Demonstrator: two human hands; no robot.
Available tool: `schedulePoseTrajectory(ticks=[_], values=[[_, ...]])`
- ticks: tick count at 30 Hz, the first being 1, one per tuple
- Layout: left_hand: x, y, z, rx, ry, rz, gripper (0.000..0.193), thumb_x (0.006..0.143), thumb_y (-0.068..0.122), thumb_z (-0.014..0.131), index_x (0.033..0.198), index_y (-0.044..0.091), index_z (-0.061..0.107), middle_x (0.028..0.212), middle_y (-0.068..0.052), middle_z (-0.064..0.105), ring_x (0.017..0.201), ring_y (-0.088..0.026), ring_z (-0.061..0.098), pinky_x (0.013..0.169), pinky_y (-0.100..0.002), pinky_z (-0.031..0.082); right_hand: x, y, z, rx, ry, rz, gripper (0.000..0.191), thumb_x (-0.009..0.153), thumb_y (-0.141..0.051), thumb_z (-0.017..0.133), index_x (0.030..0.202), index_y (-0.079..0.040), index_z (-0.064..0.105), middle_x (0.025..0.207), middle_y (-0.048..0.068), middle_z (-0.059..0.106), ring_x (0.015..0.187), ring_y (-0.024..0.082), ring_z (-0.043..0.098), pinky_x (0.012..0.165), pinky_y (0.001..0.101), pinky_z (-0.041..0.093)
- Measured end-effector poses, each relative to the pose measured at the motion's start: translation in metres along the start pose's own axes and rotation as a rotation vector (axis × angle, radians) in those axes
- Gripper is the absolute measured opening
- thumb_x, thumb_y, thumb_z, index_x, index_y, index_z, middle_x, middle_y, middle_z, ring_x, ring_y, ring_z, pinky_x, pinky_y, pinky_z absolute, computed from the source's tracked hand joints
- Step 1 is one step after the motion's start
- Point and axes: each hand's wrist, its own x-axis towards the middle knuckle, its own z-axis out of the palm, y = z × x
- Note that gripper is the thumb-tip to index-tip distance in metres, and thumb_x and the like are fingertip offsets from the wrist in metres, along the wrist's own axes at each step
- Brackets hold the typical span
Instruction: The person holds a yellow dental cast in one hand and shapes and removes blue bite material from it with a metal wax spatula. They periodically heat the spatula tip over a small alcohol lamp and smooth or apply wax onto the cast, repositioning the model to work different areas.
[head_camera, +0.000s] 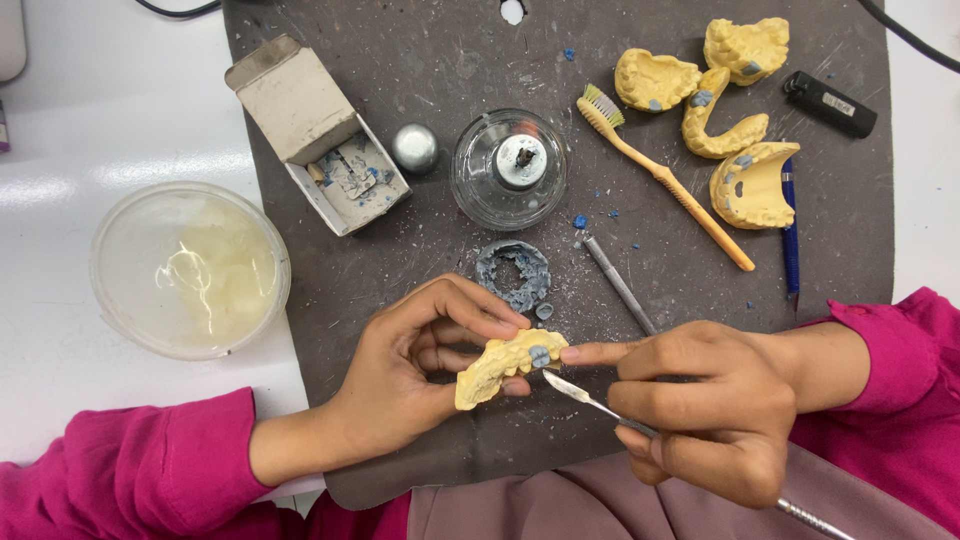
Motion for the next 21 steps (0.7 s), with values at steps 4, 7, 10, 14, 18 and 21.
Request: schedulePoseTrajectory(ticks=[4,7,10,14,18,21], values=[[-0.0005,-0.0003,0.0002,0.008,0.008,-0.009,0.035,0.084,-0.012,0.081,0.113,-0.001,0.062,0.129,-0.016,0.06,0.123,-0.028,0.072,0.101,-0.034,0.067,0.0007,0.001,0.0004,-0.009,-0.003,-0.003,0.034,0.087,0.006,0.065,0.063,0.0,0.043,0.073,0.017,0.062,0.069,0.022,0.066,0.077,0.054,0.067],[-0.0002,-0.0004,-0.0002,-0.013,0.002,-0.004,0.034,0.085,-0.012,0.08,0.113,-0.001,0.062,0.129,-0.017,0.06,0.123,-0.028,0.071,0.101,-0.034,0.068,0.0003,0.0019,-0.0002,0.001,-0.007,0.0,0.034,0.088,0.006,0.065,0.064,0.0,0.042,0.073,0.018,0.062,0.069,0.022,0.065,0.076,0.0539,0.067],[-0.0002,-0.0003,-0.0007,0.005,-0.001,0.011,0.034,0.086,-0.012,0.079,0.113,-0.002,0.062,0.13,-0.017,0.06,0.123,-0.028,0.071,0.099,-0.035,0.063,0.0004,0.0025,-0.0012,0.003,-0.012,0.0,0.034,0.088,0.006,0.065,0.064,0.0,0.042,0.074,0.018,0.063,0.069,0.023,0.064,0.076,0.054,0.067],[0.0001,-0.0007,-0.0015,-0.001,-0.014,0.015,0.034,0.086,-0.013,0.079,0.113,-0.002,0.062,0.13,-0.017,0.059,0.124,-0.028,0.071,0.099,-0.036,0.063,0.001,0.0022,-0.0006,0.007,-0.015,0.009,0.033,0.088,0.007,0.065,0.064,0.001,0.042,0.074,0.019,0.063,0.069,0.023,0.064,0.076,0.0545,0.068],[0.0,-0.0011,-0.0018,-0.009,-0.014,0.008,0.033,0.087,-0.012,0.078,0.114,-0.002,0.062,0.131,-0.017,0.059,0.124,-0.028,0.071,0.099,-0.036,0.063,-0.0005,0.0021,0.0008,0.013,-0.001,0.016,0.034,0.087,0.008,0.065,0.064,0.001,0.042,0.075,0.02,0.063,0.07,0.023,0.064,0.077,0.055,0.067],[-0.0002,-0.0016,-0.0013,-0.009,-0.007,0.009,0.033,0.087,-0.013,0.078,0.113,-0.002,0.061,0.131,-0.017,0.059,0.124,-0.029,0.071,0.1,-0.036,0.063,-0.0029,0.0015,0.0004,0.021,0.005,0.021,0.032,0.086,0.008,0.066,0.063,0.002,0.044,0.076,0.02,0.063,0.07,0.022,0.063,0.077,0.0552,0.067]])
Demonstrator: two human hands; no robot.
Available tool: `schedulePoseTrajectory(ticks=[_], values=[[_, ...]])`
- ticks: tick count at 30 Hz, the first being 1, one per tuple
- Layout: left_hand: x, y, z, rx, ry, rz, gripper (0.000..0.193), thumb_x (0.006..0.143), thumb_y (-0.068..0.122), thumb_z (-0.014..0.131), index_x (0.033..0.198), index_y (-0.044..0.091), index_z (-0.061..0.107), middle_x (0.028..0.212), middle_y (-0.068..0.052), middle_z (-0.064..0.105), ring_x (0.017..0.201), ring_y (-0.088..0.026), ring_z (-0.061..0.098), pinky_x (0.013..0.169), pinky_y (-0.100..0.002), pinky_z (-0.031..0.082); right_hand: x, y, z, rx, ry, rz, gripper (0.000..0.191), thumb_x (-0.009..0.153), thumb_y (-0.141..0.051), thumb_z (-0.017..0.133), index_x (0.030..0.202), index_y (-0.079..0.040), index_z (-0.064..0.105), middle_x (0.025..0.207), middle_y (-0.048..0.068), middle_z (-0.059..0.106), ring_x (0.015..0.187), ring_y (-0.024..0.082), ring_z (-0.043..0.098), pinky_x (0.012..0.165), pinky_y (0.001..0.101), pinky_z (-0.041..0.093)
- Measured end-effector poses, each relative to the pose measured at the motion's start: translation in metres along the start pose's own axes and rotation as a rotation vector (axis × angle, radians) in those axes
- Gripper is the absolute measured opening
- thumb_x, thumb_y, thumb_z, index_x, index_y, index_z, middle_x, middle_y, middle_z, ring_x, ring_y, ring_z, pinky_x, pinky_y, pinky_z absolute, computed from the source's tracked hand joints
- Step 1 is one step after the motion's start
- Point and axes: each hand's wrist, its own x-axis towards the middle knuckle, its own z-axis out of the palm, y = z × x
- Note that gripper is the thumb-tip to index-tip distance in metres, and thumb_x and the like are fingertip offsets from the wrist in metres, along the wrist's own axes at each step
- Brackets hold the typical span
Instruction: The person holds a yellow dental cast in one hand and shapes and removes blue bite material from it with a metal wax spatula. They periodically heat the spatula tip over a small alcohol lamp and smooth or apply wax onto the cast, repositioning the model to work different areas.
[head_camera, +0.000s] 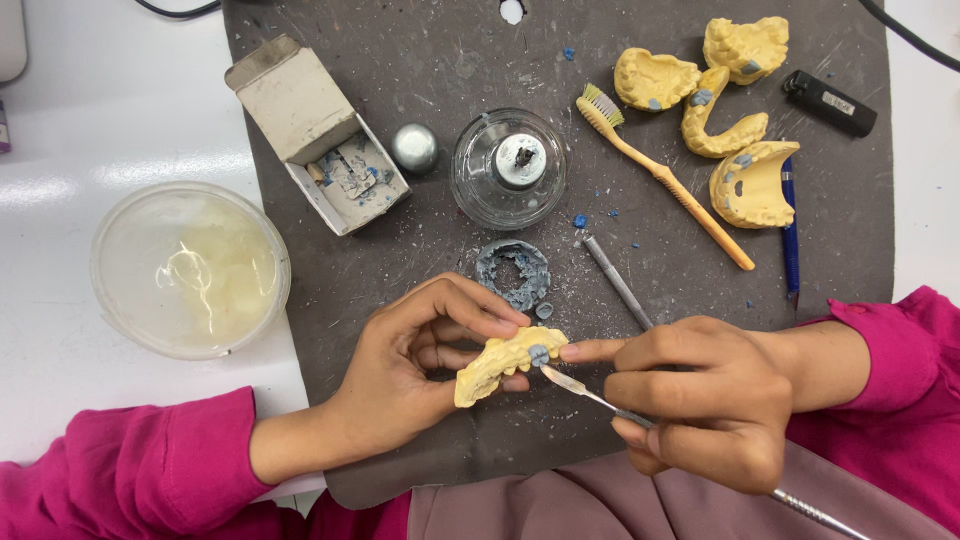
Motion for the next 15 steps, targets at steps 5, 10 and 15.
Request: schedulePoseTrajectory(ticks=[5,10,15], values=[[0.0004,-0.0001,0.0003,-0.014,-0.007,-0.005,0.033,0.087,-0.013,0.078,0.113,-0.002,0.061,0.131,-0.017,0.059,0.125,-0.029,0.07,0.099,-0.036,0.063,-0.0038,-0.001,-0.0003,0.05,0.018,0.042,0.028,0.083,0.01,0.066,0.062,0.003,0.048,0.076,0.019,0.062,0.07,0.022,0.061,0.079,0.0538,0.068],[0.0004,0.0004,0.0005,-0.019,0.002,-0.018,0.033,0.086,-0.013,0.077,0.113,-0.002,0.061,0.13,-0.017,0.059,0.125,-0.029,0.07,0.099,-0.037,0.063,-0.007,-0.0023,0.0006,0.044,0.015,0.062,0.027,0.083,0.01,0.067,0.063,0.003,0.05,0.076,0.019,0.063,0.071,0.021,0.061,0.079,0.054,0.068],[0.0003,0.0002,0.0007,-0.021,0.003,-0.018,0.033,0.086,-0.013,0.077,0.112,-0.002,0.061,0.13,-0.017,0.059,0.125,-0.029,0.07,0.099,-0.037,0.063,-0.0109,-0.0028,0.0019,0.048,0.007,0.068,0.029,0.085,0.01,0.068,0.065,0.002,0.049,0.078,0.019,0.064,0.072,0.022,0.062,0.08,0.054,0.068]])
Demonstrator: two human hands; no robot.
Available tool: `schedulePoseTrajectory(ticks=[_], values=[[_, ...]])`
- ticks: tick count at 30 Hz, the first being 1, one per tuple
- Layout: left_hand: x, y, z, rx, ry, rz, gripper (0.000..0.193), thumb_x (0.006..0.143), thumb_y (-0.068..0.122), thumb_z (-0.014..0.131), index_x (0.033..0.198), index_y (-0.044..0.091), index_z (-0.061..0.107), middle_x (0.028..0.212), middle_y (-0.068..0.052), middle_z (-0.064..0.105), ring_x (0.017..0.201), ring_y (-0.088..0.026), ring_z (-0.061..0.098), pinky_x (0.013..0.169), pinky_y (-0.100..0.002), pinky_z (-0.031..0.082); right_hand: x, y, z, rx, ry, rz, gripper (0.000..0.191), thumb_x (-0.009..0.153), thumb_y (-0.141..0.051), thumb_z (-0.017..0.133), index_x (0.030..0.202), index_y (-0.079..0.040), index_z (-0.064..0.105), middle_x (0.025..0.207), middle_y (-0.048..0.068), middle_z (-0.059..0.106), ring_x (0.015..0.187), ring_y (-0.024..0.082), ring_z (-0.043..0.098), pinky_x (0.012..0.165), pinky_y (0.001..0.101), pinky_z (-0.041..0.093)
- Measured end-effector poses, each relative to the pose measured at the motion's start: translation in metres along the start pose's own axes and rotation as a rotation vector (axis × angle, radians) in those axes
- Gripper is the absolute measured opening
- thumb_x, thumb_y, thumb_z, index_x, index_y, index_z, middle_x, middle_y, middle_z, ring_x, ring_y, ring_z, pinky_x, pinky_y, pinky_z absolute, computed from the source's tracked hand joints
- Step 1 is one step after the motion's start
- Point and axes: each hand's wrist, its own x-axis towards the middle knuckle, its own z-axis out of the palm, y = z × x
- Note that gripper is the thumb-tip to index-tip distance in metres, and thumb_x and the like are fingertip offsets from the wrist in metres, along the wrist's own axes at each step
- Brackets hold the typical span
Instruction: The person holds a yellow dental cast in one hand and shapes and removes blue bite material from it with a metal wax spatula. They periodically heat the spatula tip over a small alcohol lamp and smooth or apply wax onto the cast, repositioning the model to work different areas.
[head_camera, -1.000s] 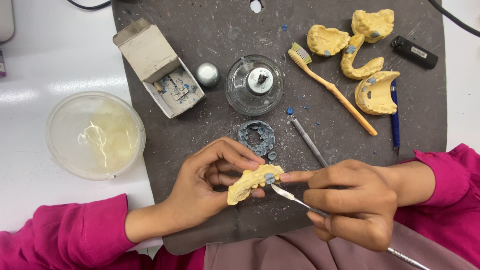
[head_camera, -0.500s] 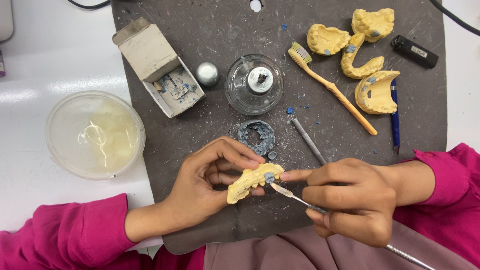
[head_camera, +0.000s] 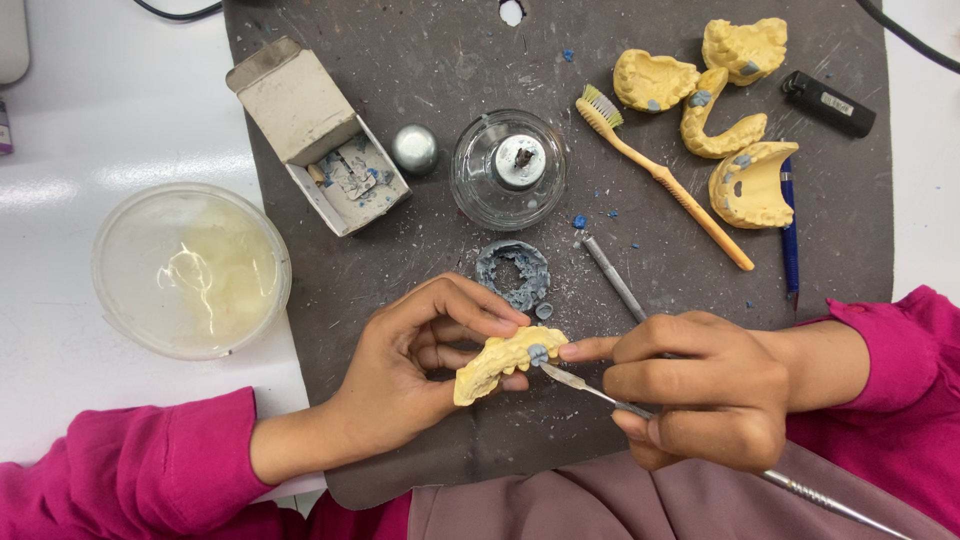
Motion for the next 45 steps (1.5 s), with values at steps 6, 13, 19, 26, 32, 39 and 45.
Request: schedulePoseTrajectory(ticks=[6,13,19,26,32,39,45], values=[[0.0,0.0,0.0,-0.008,-0.003,-0.003,0.033,0.086,-0.014,0.077,0.112,-0.002,0.061,0.13,-0.017,0.059,0.125,-0.029,0.07,0.099,-0.037,0.063,-0.004,0.001,0.0,0.007,-0.004,0.006,0.031,0.087,0.01,0.069,0.065,0.002,0.049,0.08,0.019,0.064,0.074,0.023,0.063,0.082,0.0538,0.069],[0.001,0.001,0.001,0.0,-0.002,-0.006,0.034,0.086,-0.014,0.077,0.113,-0.002,0.06,0.13,-0.016,0.059,0.126,-0.029,0.069,0.098,-0.036,0.063,-0.007,-0.001,0.0,0.017,0.015,0.061,0.031,0.086,0.01,0.068,0.065,0.0,0.048,0.082,0.018,0.065,0.074,0.025,0.064,0.084,0.0503,0.071],[0.0,0.002,-0.001,0.013,0.001,-0.014,0.035,0.087,-0.014,0.076,0.115,-0.002,0.059,0.13,-0.016,0.059,0.125,-0.029,0.07,0.099,-0.035,0.067,-0.011,-0.003,-0.003,0.09,0.023,0.149,0.026,0.086,0.007,0.068,0.067,0.001,0.052,0.086,0.018,0.065,0.077,0.026,0.066,0.085,0.0501,0.071],[-0.001,0.002,-0.002,-0.049,0.009,-0.011,0.03,0.092,-0.009,0.073,0.117,-0.004,0.058,0.131,-0.017,0.058,0.124,-0.028,0.07,0.1,-0.035,0.068,-0.015,-0.006,0.001,0.112,0.052,0.202,0.032,0.088,0.007,0.068,0.065,-0.001,0.048,0.087,0.018,0.065,0.079,0.026,0.067,0.088,0.0506,0.071],[-0.002,0.003,-0.001,-0.023,0.009,0.008,0.028,0.093,-0.009,0.073,0.117,-0.004,0.059,0.132,-0.017,0.059,0.121,-0.027,0.071,0.1,-0.036,0.067,-0.015,-0.004,0.003,0.057,0.017,0.099,0.028,0.086,0.008,0.068,0.066,-0.001,0.05,0.085,0.018,0.066,0.077,0.025,0.066,0.087,0.0506,0.071],[-0.003,0.005,0.0,0.037,0.026,0.032,0.024,0.093,-0.007,0.074,0.114,-0.003,0.063,0.13,-0.017,0.059,0.122,-0.026,0.07,0.097,-0.036,0.064,-0.009,-0.001,0.006,0.018,0.013,0.028,0.029,0.085,0.01,0.066,0.065,0.0,0.049,0.081,0.017,0.065,0.074,0.023,0.063,0.086,0.0543,0.07],[-0.003,0.006,0.0,0.056,0.024,0.053,0.024,0.093,-0.006,0.074,0.114,-0.002,0.065,0.13,-0.016,0.059,0.122,-0.027,0.07,0.098,-0.037,0.064,-0.006,-0.001,0.005,0.008,-0.003,0.027,0.031,0.086,0.01,0.068,0.065,0.0,0.049,0.08,0.018,0.065,0.075,0.023,0.065,0.086,0.0534,0.07]])
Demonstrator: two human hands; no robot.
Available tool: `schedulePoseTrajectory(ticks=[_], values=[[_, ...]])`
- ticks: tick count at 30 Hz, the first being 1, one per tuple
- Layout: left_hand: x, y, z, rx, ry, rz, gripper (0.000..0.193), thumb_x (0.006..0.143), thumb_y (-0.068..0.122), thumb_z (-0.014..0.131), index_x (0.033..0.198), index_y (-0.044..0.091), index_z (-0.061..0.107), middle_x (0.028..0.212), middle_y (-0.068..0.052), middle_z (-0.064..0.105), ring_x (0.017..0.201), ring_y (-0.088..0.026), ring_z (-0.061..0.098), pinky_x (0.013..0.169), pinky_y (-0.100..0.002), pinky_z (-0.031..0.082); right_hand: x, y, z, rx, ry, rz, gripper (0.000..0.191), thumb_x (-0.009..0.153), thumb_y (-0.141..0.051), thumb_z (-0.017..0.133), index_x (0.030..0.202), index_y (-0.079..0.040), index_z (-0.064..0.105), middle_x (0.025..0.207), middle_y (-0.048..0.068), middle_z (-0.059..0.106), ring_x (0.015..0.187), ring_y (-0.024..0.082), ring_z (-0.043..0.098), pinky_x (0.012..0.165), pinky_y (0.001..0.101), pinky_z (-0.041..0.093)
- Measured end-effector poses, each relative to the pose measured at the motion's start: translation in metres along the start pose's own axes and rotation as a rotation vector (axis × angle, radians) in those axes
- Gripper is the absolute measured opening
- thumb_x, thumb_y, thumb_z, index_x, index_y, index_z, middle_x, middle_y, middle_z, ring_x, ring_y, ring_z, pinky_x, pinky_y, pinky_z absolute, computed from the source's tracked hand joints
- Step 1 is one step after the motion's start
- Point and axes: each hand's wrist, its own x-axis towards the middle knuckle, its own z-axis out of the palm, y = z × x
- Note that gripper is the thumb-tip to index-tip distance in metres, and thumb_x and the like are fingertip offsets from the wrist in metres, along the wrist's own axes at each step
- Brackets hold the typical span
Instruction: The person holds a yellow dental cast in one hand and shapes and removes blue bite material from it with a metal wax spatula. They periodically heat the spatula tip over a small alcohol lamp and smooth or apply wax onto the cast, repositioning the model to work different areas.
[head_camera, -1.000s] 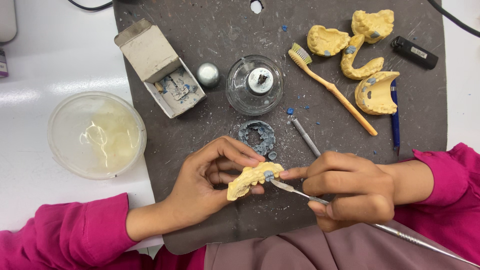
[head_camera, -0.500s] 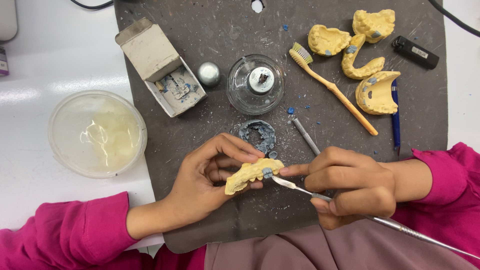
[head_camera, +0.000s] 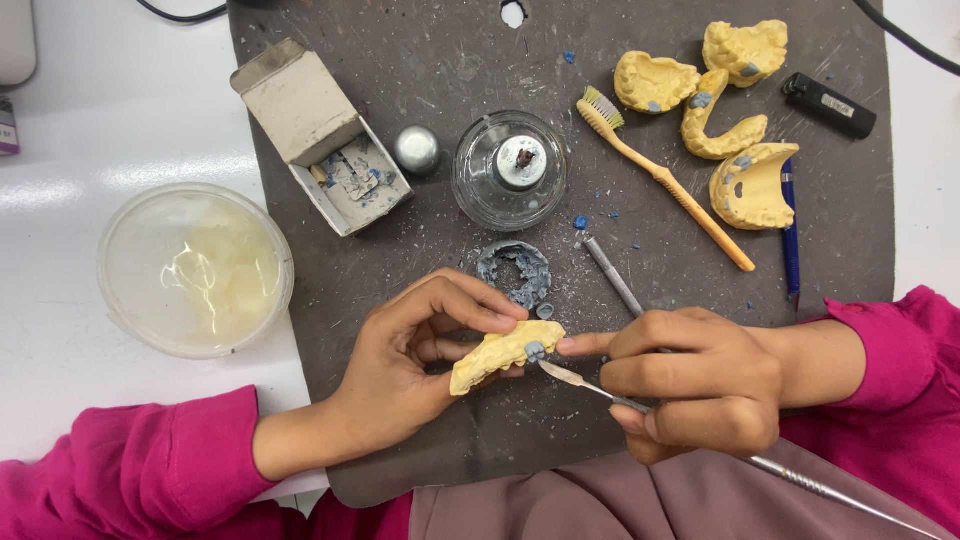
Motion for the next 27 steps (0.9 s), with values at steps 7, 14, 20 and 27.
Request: schedulePoseTrajectory(ticks=[7,14,20,27], values=[[-0.0005,0.0016,0.0004,0.027,-0.004,0.008,0.023,0.093,-0.006,0.075,0.114,-0.003,0.065,0.13,-0.016,0.059,0.121,-0.026,0.071,0.098,-0.037,0.064,0.0006,0.0003,0.0007,0.009,0.007,-0.001,0.033,0.087,0.011,0.068,0.064,0.0,0.047,0.08,0.019,0.065,0.075,0.024,0.065,0.086,0.054,0.07],[0.0,0.0019,0.0007,0.014,-0.005,0.009,0.024,0.093,-0.006,0.074,0.114,-0.003,0.065,0.13,-0.016,0.059,0.121,-0.026,0.071,0.097,-0.037,0.064,-0.0025,-0.0011,-0.0002,0.003,0.013,0.013,0.032,0.085,0.01,0.066,0.063,-0.002,0.046,0.08,0.017,0.065,0.074,0.024,0.064,0.086,0.0512,0.071],[-0.001,0.001,0.0012,0.014,-0.005,0.003,0.023,0.093,-0.007,0.074,0.114,-0.003,0.065,0.13,-0.017,0.059,0.12,-0.026,0.071,0.097,-0.037,0.065,-0.0043,-0.0023,0.0028,0.0,0.013,0.021,0.033,0.086,0.01,0.068,0.064,-0.002,0.045,0.08,0.016,0.065,0.074,0.024,0.064,0.085,0.0502,0.072],[-0.0009,0.0002,0.0016,-0.026,-0.014,-0.007,0.026,0.092,-0.008,0.074,0.115,-0.004,0.062,0.13,-0.017,0.058,0.122,-0.027,0.07,0.097,-0.037,0.064,-0.0089,-0.0051,-0.0019,0.095,0.008,0.1,0.024,0.088,0.009,0.069,0.071,0.001,0.052,0.086,0.017,0.066,0.078,0.026,0.066,0.09,0.0529,0.07]])
